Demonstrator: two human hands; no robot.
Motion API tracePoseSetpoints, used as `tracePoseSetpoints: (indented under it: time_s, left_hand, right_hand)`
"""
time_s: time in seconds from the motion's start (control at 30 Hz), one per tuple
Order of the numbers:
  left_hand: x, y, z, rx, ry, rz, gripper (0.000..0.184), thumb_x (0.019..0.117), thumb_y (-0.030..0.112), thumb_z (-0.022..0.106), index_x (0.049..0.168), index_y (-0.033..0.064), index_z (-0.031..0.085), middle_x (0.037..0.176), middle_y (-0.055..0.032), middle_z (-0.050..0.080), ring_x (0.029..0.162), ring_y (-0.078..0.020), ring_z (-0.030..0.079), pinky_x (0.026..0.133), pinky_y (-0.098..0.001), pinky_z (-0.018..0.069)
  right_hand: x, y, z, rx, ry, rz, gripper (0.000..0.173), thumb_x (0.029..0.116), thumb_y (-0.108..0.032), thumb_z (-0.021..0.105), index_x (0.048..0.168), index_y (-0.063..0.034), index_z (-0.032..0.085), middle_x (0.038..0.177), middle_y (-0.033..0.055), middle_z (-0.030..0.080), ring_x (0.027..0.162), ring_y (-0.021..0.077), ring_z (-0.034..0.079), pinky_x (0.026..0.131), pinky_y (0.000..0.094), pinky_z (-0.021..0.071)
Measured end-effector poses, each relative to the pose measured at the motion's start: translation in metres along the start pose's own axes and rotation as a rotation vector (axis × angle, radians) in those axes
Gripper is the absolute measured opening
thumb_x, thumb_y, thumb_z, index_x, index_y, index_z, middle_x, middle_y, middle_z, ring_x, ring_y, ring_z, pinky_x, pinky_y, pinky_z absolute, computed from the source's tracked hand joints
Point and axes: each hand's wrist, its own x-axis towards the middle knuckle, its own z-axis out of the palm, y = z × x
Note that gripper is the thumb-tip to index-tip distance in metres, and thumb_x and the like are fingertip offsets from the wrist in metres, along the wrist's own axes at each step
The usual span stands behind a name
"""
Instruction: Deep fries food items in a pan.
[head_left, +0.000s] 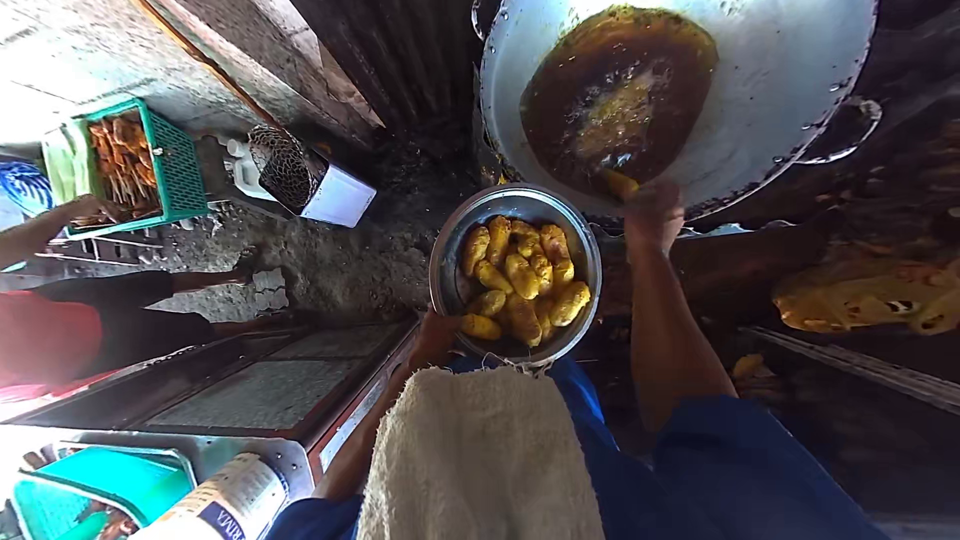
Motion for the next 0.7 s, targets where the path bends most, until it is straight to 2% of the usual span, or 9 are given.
tracePoseSetpoints:
  time_s: [0.1,0.13,0.2,0.27,0.4,0.5,0.57,0.63,0.7]
  left_hand:
    - [0.002,0.001,-0.001,0.045,0.006,-0.013,0.045,0.0950,-0.001,0.065,0.136,-0.0010,0.047,0.099,-0.0192,0.068,0.073,-0.0261,0.072,0.055,-0.0407,0.0619]
    - [0.004,0.001,-0.001,0.061,0.006,-0.015,0.045,0.0946,-0.001,0.065,0.137,-0.0012,0.047,0.100,-0.0191,0.068,0.075,-0.0257,0.072,0.058,-0.0408,0.0621]
    - [0.007,-0.002,-0.003,0.064,-0.006,0.007,0.045,0.0935,-0.001,0.065,0.135,-0.0020,0.049,0.100,-0.0198,0.068,0.076,-0.0262,0.072,0.060,-0.0416,0.0625]
    - [0.012,-0.009,-0.004,0.059,-0.027,0.037,0.049,0.0915,-0.002,0.066,0.137,-0.0012,0.049,0.104,-0.0208,0.068,0.080,-0.0278,0.072,0.064,-0.0436,0.0625]
    - [0.011,-0.011,-0.004,0.067,-0.019,0.087,0.056,0.0906,-0.001,0.068,0.142,0.0003,0.046,0.110,-0.0228,0.067,0.086,-0.0304,0.072,0.067,-0.0467,0.0635]
    - [0.003,-0.004,-0.005,0.065,0.004,0.119,0.052,0.0905,-0.002,0.066,0.139,-0.0012,0.047,0.103,-0.0203,0.068,0.078,-0.0263,0.072,0.060,-0.0421,0.0622]
    - [-0.007,0.002,-0.008,0.051,0.017,0.132,0.051,0.0915,-0.004,0.065,0.139,-0.0020,0.046,0.102,-0.0176,0.068,0.077,-0.0221,0.071,0.060,-0.0377,0.0611]
    - [-0.012,0.004,-0.011,0.041,0.019,0.162,0.054,0.0912,-0.005,0.065,0.141,-0.0023,0.045,0.103,-0.0161,0.068,0.079,-0.0191,0.070,0.064,-0.0351,0.0611]
    - [-0.016,0.004,-0.014,-0.004,0.026,0.191,0.053,0.0896,-0.007,0.064,0.139,-0.0026,0.047,0.101,-0.0146,0.069,0.079,-0.0174,0.070,0.064,-0.0337,0.0614]
  right_hand:
    - [-0.088,-0.007,0.006,-0.233,-0.279,-0.161,0.048,0.1049,-0.034,0.055,0.140,-0.0014,0.055,0.118,0.0282,0.068,0.106,0.0487,0.067,0.089,0.0706,0.0511]
    - [-0.120,-0.005,0.013,-0.319,-0.395,-0.178,0.052,0.1040,-0.040,0.055,0.141,-0.0031,0.055,0.118,0.0271,0.068,0.104,0.0483,0.067,0.085,0.0707,0.0522]
    - [-0.172,-0.003,0.030,-0.526,-0.637,-0.171,0.069,0.0971,-0.049,0.063,0.149,-0.0065,0.048,0.141,0.0247,0.057,0.125,0.0456,0.058,0.097,0.0678,0.0490]
    - [-0.198,0.002,0.045,-0.671,-0.720,-0.217,0.086,0.0890,-0.049,0.074,0.155,-0.0059,0.040,0.150,0.0273,0.047,0.138,0.0485,0.046,0.102,0.0682,0.0442]
    - [-0.201,0.006,0.052,-0.747,-0.668,-0.274,0.070,0.0983,-0.030,0.062,0.159,-0.0097,0.034,0.148,0.0254,0.050,0.138,0.0459,0.047,0.101,0.0628,0.0461]
    - [-0.193,-0.009,0.029,-0.625,-0.770,-0.236,0.058,0.0984,-0.021,0.060,0.154,-0.0108,0.044,0.146,0.0218,0.054,0.135,0.0405,0.052,0.107,0.0579,0.0460]
    - [-0.179,-0.015,0.007,-0.306,-0.845,-0.143,0.045,0.1011,-0.021,0.059,0.142,-0.0038,0.055,0.137,0.0222,0.060,0.126,0.0351,0.059,0.106,0.0540,0.0472]
    - [-0.160,-0.012,-0.012,0.076,-0.782,-0.051,0.041,0.0996,-0.022,0.062,0.135,-0.0014,0.061,0.123,0.0219,0.065,0.108,0.0313,0.065,0.094,0.0507,0.0549]
    - [-0.131,-0.016,-0.029,0.196,-0.648,-0.076,0.040,0.1008,-0.027,0.062,0.136,-0.0076,0.061,0.117,0.0180,0.068,0.096,0.0290,0.067,0.083,0.0512,0.0571]
